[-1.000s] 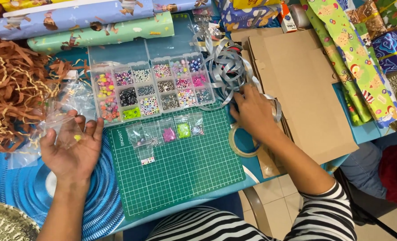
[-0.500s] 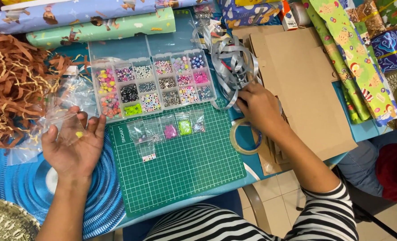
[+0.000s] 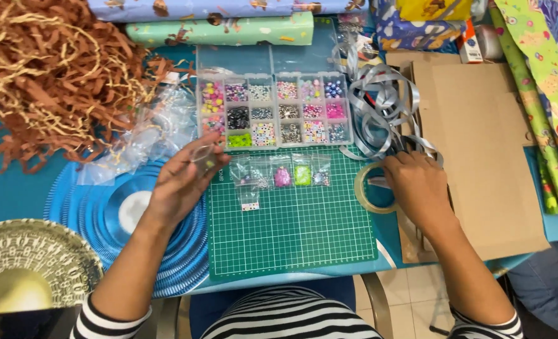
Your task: Organizing small bags of colorful beads into a plastic compartment storage box on a craft table.
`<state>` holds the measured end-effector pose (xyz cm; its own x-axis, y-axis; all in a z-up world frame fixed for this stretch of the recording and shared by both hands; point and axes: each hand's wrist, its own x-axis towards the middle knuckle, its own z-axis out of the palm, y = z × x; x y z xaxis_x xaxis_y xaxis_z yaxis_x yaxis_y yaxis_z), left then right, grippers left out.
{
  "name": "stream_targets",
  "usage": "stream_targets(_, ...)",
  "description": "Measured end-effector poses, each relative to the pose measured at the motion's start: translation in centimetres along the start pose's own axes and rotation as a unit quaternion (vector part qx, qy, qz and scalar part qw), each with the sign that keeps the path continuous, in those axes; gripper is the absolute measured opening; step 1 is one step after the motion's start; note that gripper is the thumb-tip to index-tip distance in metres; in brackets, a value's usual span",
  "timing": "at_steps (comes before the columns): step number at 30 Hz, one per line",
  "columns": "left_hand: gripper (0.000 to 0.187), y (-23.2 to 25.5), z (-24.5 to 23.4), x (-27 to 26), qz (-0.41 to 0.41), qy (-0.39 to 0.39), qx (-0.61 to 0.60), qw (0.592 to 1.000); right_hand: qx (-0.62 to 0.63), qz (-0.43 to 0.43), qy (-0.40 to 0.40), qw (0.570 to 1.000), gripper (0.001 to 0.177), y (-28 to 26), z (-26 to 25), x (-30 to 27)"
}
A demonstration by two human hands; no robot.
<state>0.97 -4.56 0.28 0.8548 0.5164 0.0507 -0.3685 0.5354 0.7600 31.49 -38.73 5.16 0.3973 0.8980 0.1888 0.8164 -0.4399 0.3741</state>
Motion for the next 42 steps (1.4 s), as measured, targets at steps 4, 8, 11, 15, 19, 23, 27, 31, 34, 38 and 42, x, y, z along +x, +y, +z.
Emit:
stream_targets(4, 0.067, -0.2, 0.0, -0.1, 0.037, -0.018, 0.014, 0.999, 0.184, -0.067, 0.015, 0.981, 0.002, -5.5, -8.0, 4.9)
stream_targets(8, 0.062, 0.2, -1.3, 0.4, 0.056, -0.044, 0.022, 0.997, 0.305, -0.146, 0.054, 0.939, 0.006, -10.5, -10.1, 12.1)
stream_targets(11, 0.060, 0.6, -2.3, 1.0, 0.043, -0.038, 0.002, 0.998, 0.350, -0.166, 0.026, 0.922, 0.008, -13.9, -6.1, 18.6)
stream_targets(15, 0.057, 0.0, -3.5, 1.3, -0.005, -0.020, -0.068, 0.997, 0.391, -0.179, 0.043, 0.902, 0.013, -18.5, -0.9, 24.9)
stream_targets(19, 0.055, 0.2, -3.3, 1.4, -0.019, -0.019, -0.059, 0.998, 0.372, -0.185, 0.070, 0.907, 0.011, -21.2, -0.2, 26.8)
stream_targets(23, 0.059, -0.1, -3.3, 1.7, -0.027, -0.029, -0.042, 0.998, 0.302, -0.202, 0.045, 0.931, 0.005, -22.7, 1.2, 27.8)
stream_targets(27, 0.065, 1.1, -2.2, 1.2, -0.016, -0.031, 0.035, 0.999, 0.348, -0.167, 0.024, 0.922, 0.006, -23.0, 2.6, 28.4)
stream_targets(31, 0.069, 1.6, -0.9, 1.6, 0.024, -0.027, 0.055, 0.998, 0.333, -0.181, 0.024, 0.925, 0.002, -22.2, 1.3, 28.0)
stream_targets(34, 0.065, 1.9, -0.6, 1.7, 0.039, -0.013, 0.061, 0.997, 0.398, -0.165, 0.026, 0.902, 0.006, -21.3, -0.5, 27.6)
stream_targets(38, 0.060, 2.2, -0.4, 1.2, 0.047, 0.001, 0.074, 0.996, 0.546, -0.130, 0.017, 0.828, 0.006, -20.5, -0.1, 28.6)
stream_targets(42, 0.060, 1.4, -2.0, 1.3, 0.018, -0.027, 0.074, 0.997, 0.657, -0.159, 0.036, 0.736, 0.013, -18.5, -2.5, 28.3)
